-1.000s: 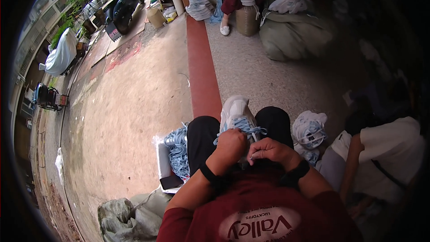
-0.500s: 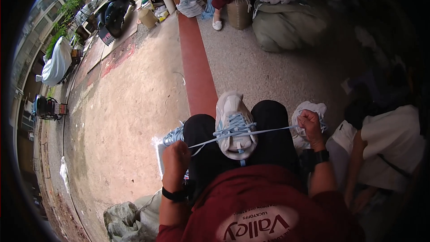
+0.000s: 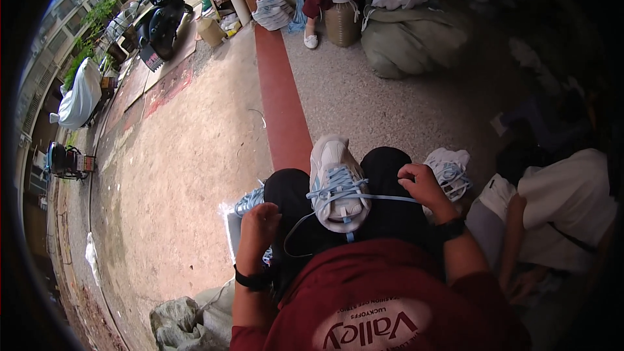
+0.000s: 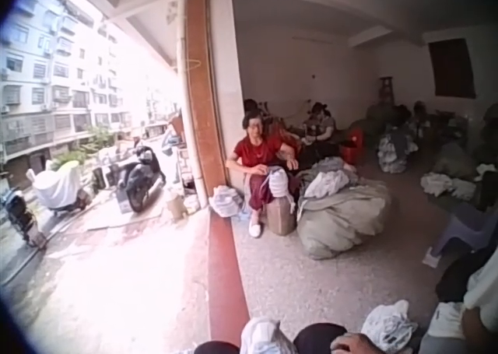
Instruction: Lacing a pair of white and light blue sneakers.
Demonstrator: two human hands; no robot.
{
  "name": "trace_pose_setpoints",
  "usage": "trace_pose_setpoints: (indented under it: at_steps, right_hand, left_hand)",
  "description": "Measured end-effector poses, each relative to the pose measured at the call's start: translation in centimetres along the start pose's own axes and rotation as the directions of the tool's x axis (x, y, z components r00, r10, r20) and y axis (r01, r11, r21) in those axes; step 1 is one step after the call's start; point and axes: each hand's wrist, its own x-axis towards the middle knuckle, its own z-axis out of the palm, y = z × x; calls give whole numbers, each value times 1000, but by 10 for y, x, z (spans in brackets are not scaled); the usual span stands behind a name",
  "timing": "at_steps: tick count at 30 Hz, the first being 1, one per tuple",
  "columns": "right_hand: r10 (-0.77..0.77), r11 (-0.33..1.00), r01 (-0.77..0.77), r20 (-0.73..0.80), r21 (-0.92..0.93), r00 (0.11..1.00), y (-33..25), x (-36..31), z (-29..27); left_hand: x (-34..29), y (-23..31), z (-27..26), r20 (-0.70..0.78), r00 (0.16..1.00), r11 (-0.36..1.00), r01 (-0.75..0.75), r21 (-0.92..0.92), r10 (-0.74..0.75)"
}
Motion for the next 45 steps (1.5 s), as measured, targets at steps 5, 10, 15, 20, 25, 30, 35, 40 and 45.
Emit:
trace_pose_setpoints:
  at_steps: [5,10,15,20,25,30,35,40,45]
  right_hand:
    - [53,990,-66,98,126,994,-30,20,55]
    - [-31,990,36,-38,135,999,-32,26,69]
    - [-4,938,43,-114,343,994,-37,34,75]
    - [215,679,-272,169,682,962,-24,33,72]
    - [191,387,-367,316,846,929,-25,31,65]
    - [93,843,-138,111,520,989,-28,28,67]
    - [-11,987,39,-177,155,984,-17,29,79]
    - [60,977,-46,-66,207,996,-5,30,77]
    - [163,384,-427,396,818,904,-1,26,78]
  left_hand:
    - [33,19,44,-113,985,992,-129,-9,127]
    - [47,24,68,-19,977,973,-215,-85,214]
    - [51,36,70,-157,976,982,-166,-85,152]
    - [52,37,76,-30,959,955,-282,-89,280]
    - [53,49,75,-79,897,900,-435,14,435]
    - [54,49,79,-92,854,856,-516,-20,512]
    - [52,50,81,-55,812,808,-584,-80,581]
    - [48,50,74,4,833,832,-553,-40,554]
    - [43,37,59,-37,873,863,-486,-135,486]
